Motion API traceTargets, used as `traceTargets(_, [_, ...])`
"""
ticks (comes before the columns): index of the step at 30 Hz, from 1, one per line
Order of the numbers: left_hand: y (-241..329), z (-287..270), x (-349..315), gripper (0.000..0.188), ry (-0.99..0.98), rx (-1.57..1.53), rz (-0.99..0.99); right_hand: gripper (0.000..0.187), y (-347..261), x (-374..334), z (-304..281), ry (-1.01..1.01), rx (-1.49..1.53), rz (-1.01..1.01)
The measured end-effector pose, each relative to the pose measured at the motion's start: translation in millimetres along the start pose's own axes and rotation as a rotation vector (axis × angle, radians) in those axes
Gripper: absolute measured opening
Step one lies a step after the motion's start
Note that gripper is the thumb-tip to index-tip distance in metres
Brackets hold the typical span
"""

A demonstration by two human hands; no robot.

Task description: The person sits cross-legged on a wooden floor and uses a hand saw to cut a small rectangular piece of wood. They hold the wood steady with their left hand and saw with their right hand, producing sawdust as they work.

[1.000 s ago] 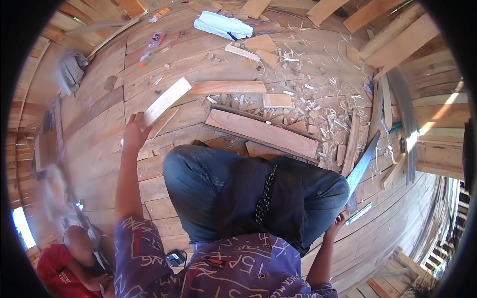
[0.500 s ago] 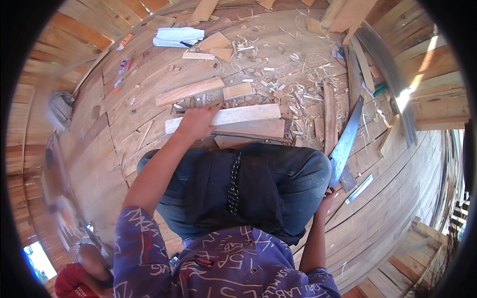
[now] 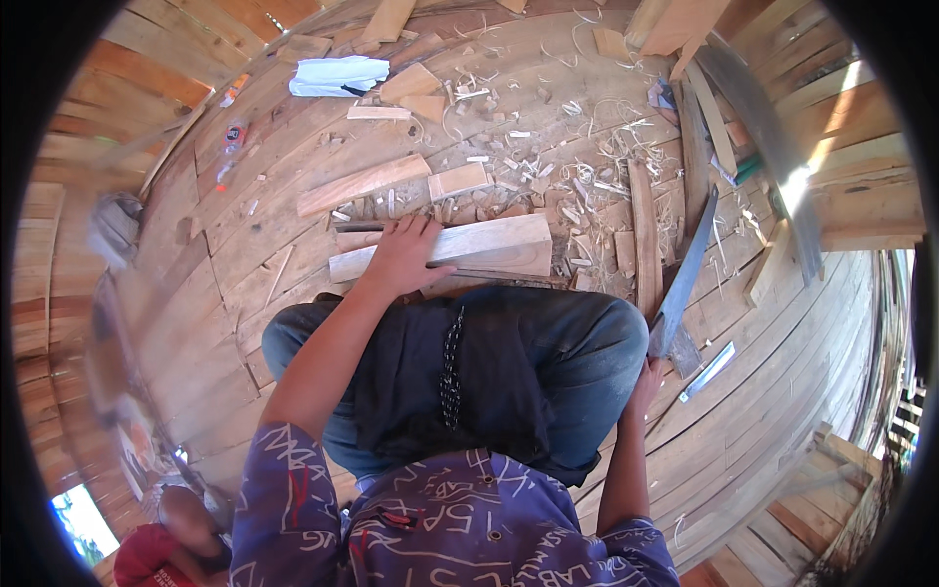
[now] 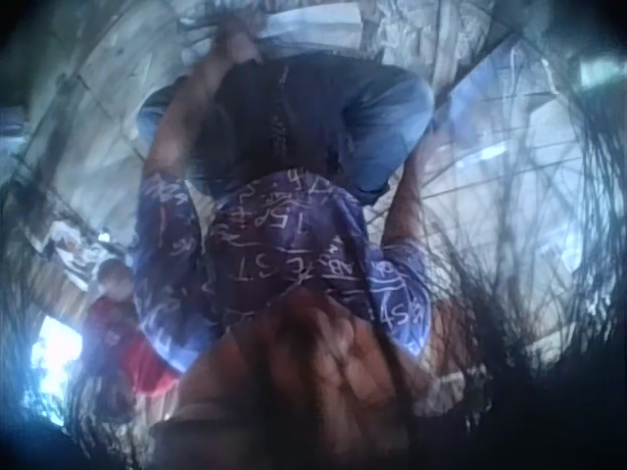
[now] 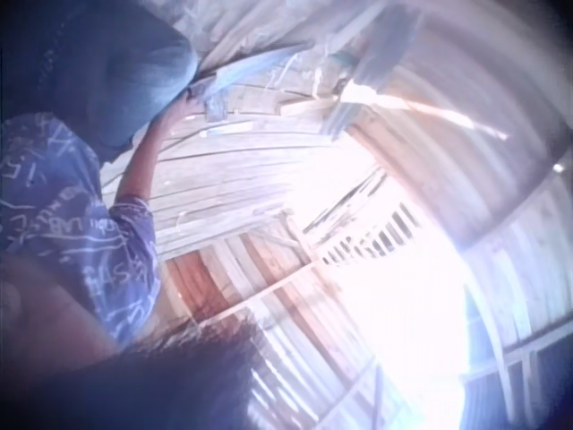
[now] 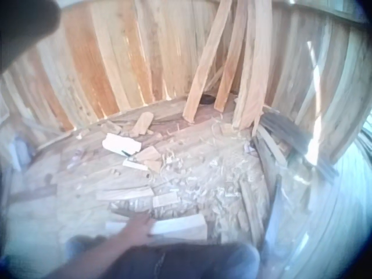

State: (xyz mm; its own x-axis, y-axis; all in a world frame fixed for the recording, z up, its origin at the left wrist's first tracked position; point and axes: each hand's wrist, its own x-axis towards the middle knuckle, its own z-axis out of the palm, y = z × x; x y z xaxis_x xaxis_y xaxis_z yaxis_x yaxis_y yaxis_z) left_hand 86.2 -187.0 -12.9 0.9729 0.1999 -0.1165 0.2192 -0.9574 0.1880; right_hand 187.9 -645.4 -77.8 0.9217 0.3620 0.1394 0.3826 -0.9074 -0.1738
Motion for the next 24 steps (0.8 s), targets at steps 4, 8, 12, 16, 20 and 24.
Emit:
traceTargets(4, [8,10,17,0.064,0.090,-0.057,0.080,0.006,1,2,-41,0.105,0.592,0.389])
traceTargets(8, [11,21,32,0.058,0.122,-0.092,0.055,0.010,-30,23,-101,0.251,1.088,0.495])
traceTargets(12, [18,28,32,0.055,0.121,-0.067,0.033,0.008,-80,17,-145,0.169,1.187,0.241])
traceTargets(16, [21,31,32,0.054,0.180,-0.049,-0.006,0.027,-136,32,-154,0.023,1.198,0.231])
traceTargets(20, [23,29,31,0.053,0.172,-0.033,-0.030,0.034,-162,55,-147,-0.165,0.875,0.032])
traceTargets(24, [19,33,30,0.053,0.192,-0.022,-0.030,0.034,-158,62,-159,-0.239,0.913,0.103])
